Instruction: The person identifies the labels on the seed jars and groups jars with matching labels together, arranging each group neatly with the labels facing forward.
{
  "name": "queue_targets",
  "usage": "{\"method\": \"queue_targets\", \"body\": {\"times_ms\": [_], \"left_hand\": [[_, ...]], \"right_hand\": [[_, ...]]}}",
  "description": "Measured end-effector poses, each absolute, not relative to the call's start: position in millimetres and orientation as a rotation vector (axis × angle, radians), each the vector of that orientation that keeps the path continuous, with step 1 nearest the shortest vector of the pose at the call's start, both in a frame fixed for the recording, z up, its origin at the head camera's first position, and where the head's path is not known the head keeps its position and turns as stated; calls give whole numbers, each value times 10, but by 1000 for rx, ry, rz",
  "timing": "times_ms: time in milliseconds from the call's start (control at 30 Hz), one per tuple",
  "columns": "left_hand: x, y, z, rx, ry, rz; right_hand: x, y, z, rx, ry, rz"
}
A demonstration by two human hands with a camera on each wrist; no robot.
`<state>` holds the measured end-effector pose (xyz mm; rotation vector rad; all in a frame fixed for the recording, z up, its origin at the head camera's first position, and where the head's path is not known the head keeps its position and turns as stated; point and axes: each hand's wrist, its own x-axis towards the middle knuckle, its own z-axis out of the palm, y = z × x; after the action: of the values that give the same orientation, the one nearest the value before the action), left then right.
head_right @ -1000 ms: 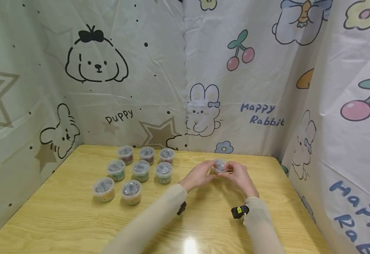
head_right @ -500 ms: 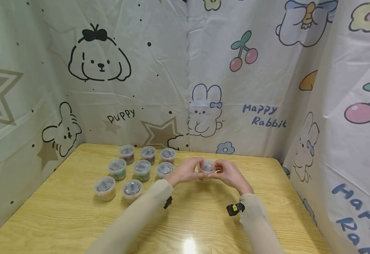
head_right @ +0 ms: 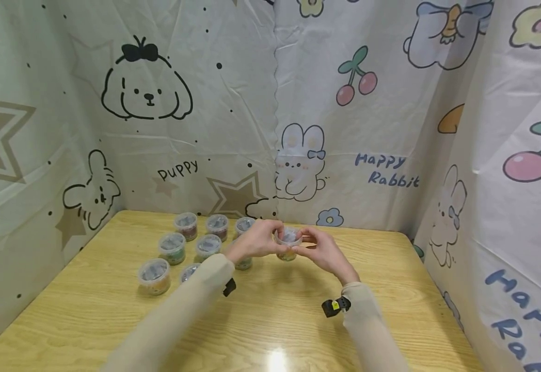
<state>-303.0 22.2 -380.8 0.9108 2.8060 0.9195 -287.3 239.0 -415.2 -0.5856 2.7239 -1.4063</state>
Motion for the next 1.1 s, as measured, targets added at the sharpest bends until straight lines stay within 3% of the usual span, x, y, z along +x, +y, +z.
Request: {"method": "queue_targets", "body": {"times_ms": [267,767,1100], "left_hand": [[-2986,56,-3709,1036,2775,915],[-2990,-224,-3726,981,2843,1002],[-3044,-364,-3688,993,2742,1047]], "right_hand": [[-2840,2264,-4110,-670,2659,-1472],[-2823,1957,-4060,-566,2849,-1504],[-2834,1978,-4040,-685,2689,-1540]]}}
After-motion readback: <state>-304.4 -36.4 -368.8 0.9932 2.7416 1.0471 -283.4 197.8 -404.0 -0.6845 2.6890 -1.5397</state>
